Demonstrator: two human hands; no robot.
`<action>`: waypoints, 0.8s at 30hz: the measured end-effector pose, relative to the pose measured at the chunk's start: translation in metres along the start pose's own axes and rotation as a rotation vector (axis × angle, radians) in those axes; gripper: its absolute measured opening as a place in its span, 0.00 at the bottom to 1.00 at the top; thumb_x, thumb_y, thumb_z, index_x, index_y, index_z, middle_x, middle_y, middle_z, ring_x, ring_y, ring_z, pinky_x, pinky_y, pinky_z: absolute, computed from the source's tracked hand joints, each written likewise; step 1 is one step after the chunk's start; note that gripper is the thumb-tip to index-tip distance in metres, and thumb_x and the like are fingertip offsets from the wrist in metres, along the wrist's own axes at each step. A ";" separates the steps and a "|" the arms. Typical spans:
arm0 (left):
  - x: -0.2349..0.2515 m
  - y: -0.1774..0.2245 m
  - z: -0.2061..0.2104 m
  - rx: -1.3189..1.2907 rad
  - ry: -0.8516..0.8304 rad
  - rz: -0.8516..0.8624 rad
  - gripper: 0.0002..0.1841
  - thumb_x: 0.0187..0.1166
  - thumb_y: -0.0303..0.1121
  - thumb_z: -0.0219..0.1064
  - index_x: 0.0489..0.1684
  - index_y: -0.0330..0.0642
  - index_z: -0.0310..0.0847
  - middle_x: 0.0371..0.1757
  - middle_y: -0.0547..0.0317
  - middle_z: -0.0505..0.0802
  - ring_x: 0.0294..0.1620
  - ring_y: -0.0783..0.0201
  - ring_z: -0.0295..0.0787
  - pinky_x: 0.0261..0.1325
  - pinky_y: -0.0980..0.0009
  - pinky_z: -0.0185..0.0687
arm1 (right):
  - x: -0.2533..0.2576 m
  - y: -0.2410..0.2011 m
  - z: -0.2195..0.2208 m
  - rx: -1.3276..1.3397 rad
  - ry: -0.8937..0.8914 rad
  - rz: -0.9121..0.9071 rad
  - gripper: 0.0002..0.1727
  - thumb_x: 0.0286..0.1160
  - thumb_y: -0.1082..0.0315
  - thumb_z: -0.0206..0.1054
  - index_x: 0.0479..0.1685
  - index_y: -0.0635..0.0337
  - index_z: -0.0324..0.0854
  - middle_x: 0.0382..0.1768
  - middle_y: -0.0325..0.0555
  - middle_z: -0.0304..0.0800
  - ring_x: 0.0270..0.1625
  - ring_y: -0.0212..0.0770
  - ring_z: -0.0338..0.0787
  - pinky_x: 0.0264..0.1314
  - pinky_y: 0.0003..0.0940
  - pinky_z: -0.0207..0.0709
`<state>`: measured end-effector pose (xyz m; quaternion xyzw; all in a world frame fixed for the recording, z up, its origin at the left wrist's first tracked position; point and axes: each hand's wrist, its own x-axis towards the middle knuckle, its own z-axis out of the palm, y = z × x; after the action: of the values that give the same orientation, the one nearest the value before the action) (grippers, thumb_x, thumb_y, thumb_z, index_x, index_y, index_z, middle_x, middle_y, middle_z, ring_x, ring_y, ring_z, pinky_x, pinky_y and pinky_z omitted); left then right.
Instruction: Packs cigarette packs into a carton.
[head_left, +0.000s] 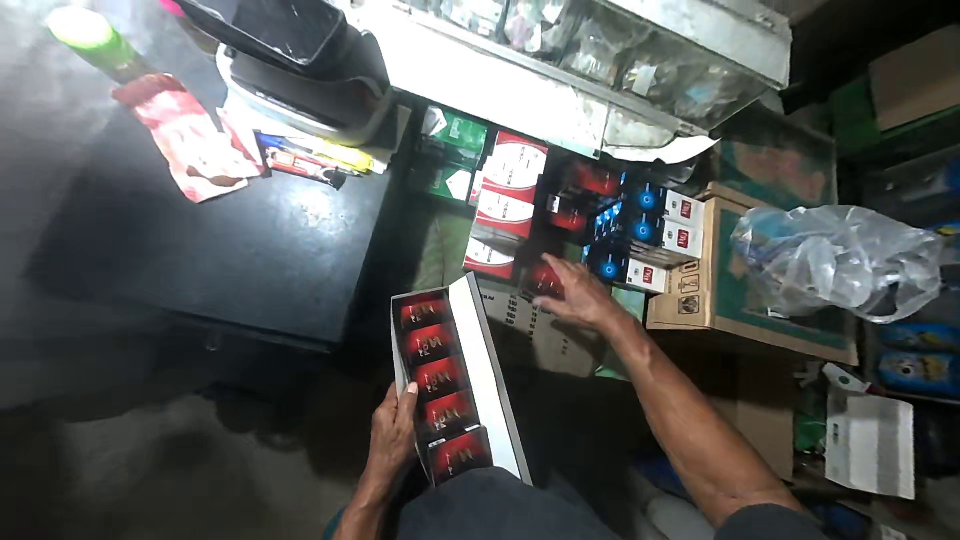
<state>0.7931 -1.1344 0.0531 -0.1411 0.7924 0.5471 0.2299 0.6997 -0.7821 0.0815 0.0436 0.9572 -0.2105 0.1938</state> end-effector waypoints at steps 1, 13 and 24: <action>0.000 0.000 0.001 -0.004 0.001 -0.003 0.20 0.91 0.37 0.50 0.64 0.30 0.81 0.40 0.55 0.92 0.39 0.75 0.89 0.48 0.74 0.85 | -0.002 -0.004 0.004 -0.038 -0.018 0.020 0.50 0.67 0.53 0.82 0.91 0.57 0.60 0.78 0.61 0.77 0.81 0.64 0.75 0.80 0.67 0.67; 0.003 -0.001 0.002 -0.009 0.021 0.008 0.20 0.91 0.37 0.50 0.63 0.29 0.81 0.41 0.54 0.92 0.39 0.75 0.88 0.49 0.73 0.84 | 0.024 0.002 -0.051 -0.092 0.375 -0.067 0.44 0.60 0.71 0.81 0.83 0.66 0.68 0.73 0.68 0.80 0.77 0.71 0.77 0.77 0.64 0.72; 0.001 0.001 0.003 -0.036 0.016 0.001 0.19 0.91 0.36 0.50 0.64 0.30 0.81 0.41 0.56 0.92 0.39 0.78 0.88 0.48 0.77 0.84 | 0.067 0.015 -0.057 -0.222 0.489 -0.088 0.39 0.62 0.71 0.82 0.79 0.64 0.75 0.73 0.70 0.77 0.79 0.74 0.71 0.77 0.65 0.70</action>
<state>0.7921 -1.1311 0.0524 -0.1494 0.7842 0.5603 0.2208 0.6198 -0.7443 0.0974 0.0299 0.9937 -0.0959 -0.0490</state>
